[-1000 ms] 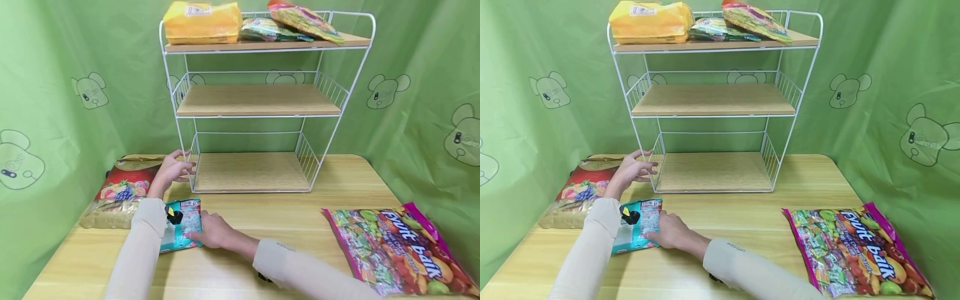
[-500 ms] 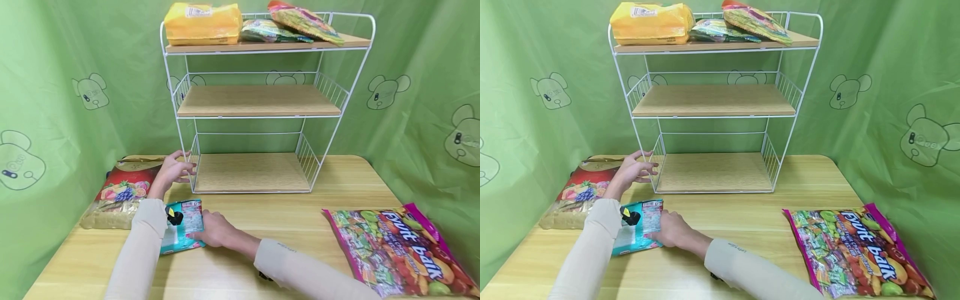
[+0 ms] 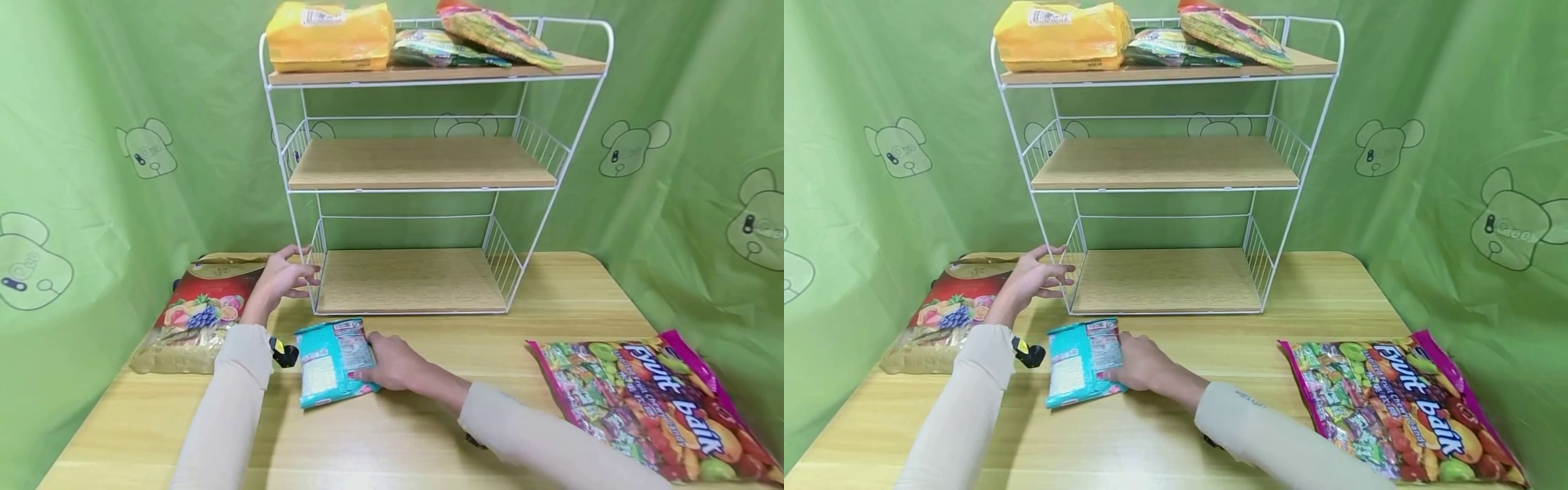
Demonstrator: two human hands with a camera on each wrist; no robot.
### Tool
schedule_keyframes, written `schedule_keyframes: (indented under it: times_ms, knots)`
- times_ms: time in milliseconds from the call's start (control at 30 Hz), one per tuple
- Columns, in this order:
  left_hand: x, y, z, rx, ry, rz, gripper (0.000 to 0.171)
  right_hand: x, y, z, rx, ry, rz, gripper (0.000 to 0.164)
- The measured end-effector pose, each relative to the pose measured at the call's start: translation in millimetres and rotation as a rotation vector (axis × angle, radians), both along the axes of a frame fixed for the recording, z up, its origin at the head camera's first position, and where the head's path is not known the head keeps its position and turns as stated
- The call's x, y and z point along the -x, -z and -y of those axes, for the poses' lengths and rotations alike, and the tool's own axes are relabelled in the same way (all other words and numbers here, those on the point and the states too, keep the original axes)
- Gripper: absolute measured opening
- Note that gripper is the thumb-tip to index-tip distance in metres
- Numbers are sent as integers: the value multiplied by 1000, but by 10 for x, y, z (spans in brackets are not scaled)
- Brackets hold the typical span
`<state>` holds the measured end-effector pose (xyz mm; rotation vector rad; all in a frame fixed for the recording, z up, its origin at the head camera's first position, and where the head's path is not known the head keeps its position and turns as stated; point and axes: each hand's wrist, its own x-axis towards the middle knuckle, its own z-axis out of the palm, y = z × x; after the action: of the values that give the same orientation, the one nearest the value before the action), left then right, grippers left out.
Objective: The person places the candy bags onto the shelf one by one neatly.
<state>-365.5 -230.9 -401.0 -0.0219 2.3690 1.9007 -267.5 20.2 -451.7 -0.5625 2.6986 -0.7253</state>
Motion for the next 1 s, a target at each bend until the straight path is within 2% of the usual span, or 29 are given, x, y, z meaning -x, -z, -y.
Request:
schedule_keyframes:
  times_ms: [167,567,800,1000]
  knots:
    - [3,6,-10,-6,5,-5,53,59,-23,-317,-2,4,-17,75]
    - [-11,-6,-5,-10,4,-8,56,159,-103,-947,-100,13,-22,73]
    - [-1,9,-14,-18,6,8,54,161,-108,-1175,-124,31,0,79]
    - [3,6,-7,-23,6,-1,53,176,-117,-1234,-115,27,3,85]
